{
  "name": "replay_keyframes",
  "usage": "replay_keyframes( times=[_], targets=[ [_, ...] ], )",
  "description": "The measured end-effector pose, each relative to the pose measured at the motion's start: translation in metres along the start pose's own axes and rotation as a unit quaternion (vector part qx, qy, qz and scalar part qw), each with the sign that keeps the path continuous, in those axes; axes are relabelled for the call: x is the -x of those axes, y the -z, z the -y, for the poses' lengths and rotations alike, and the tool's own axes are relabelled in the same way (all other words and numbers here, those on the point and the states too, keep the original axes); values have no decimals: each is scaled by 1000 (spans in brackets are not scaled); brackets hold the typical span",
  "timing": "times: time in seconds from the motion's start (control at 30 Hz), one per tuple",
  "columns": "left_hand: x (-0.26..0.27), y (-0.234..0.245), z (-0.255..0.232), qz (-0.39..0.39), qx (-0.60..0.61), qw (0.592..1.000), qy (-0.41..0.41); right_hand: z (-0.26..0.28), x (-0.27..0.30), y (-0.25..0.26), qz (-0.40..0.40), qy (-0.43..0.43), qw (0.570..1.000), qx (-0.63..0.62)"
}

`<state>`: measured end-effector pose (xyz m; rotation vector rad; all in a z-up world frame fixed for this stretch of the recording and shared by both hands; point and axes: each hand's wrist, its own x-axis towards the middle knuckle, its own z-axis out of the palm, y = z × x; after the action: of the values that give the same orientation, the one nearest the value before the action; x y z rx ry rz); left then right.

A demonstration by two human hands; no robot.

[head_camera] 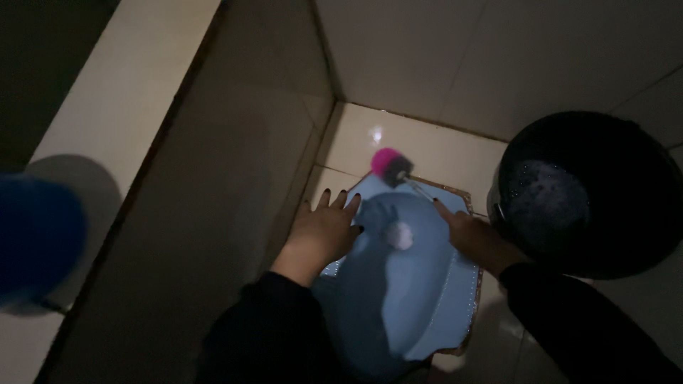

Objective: The person scrubs the interior of a blue squat toilet using a long-handled brush and then wipes the surrounding tiled wall with a sponge.

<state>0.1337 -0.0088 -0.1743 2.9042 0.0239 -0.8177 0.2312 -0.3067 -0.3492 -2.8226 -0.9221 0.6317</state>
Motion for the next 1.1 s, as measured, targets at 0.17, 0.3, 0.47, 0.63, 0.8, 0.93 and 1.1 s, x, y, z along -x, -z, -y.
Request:
replay_keyframes(
  times=[0.17, 0.3, 0.47, 0.63, 0.8, 0.93, 1.1],
  targets=[
    [-1, 7, -6, 32, -7, 999, 13, 20, 0, -32, -14, 69, 996, -58],
    [0, 12, -14, 35, 1, 999, 14, 27, -5, -56, -78, 176, 978, 76],
    [-1, 0, -4, 7, 5, 1000, 1, 16, 6, 0, 18, 10, 999, -45],
    [-8, -3, 1, 10, 34, 999, 0, 21, 11, -2, -34, 62, 995, -74],
    [3, 9, -10, 13, 19, 1000, -3, 22, -9, -47, -81, 139, 985, 63],
    [1, 5, -8, 21, 4, 1000, 2, 6, -26, -34, -38, 37, 999, 4],
    [0, 0, -9, 36, -29, 999, 4, 14, -32, -36, 17, 50, 998, -34]
  ],
)
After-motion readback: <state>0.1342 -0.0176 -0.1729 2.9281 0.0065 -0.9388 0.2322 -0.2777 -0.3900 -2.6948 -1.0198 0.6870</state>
